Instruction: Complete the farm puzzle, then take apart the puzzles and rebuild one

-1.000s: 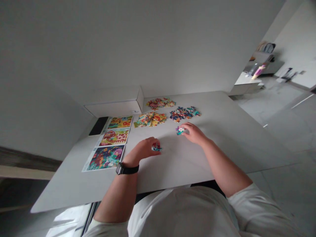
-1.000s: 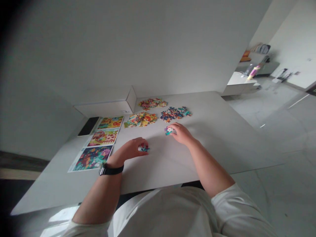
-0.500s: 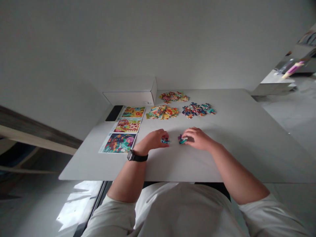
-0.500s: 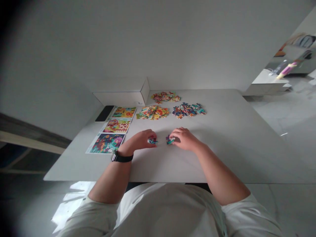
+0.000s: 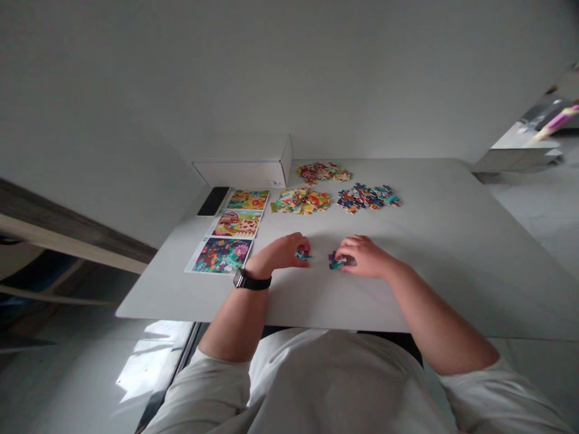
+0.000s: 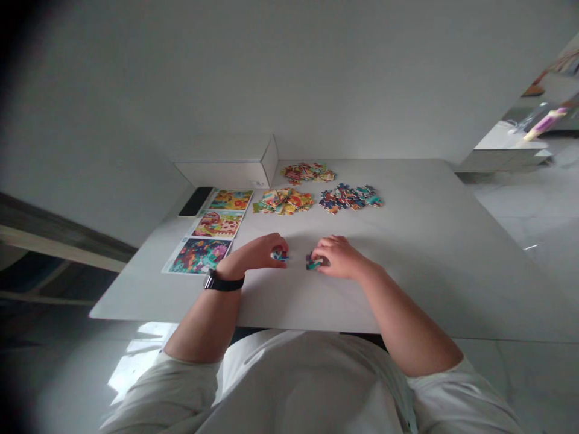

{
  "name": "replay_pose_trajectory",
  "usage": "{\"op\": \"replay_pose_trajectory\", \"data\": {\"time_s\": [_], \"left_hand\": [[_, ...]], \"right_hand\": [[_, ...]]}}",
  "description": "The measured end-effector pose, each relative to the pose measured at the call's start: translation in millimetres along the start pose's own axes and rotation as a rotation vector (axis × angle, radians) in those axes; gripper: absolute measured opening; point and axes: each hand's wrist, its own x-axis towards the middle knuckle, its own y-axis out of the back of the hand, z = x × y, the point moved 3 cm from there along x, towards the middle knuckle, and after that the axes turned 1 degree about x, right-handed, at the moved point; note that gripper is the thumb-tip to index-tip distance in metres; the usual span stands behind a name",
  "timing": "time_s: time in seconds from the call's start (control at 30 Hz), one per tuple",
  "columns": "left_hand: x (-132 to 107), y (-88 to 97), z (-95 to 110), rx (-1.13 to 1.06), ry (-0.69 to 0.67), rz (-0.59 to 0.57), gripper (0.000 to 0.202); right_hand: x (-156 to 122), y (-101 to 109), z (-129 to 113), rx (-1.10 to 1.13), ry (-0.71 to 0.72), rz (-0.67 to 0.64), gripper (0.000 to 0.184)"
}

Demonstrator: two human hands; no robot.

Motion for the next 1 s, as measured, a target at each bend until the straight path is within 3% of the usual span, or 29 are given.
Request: {"op": "replay_pose_trajectory", "data": {"time_s": [0.33,0.77,0.87,1.0], "left_hand": [[7,-6.5,28,-0.012,-0.079,0.009,0.034],[1,-6.1,9,-0.072,-0.017,-0.016,0.041],[4,0.1,4,-0.147,0.003,0.072,0.042],[5,21.9,-21,-0.501,0.214,0.369,0.038]], "right_hand": [[2,-1,0,0.0,-0.024,-0.013,0.029],[3,-1,-4,0.038,-0.034,-0.056,0.018],[2,1,-5,0.035,-0.033,-0.051,0.018],[0,5,-6,0.037,-0.034,0.022,0.02]]}}
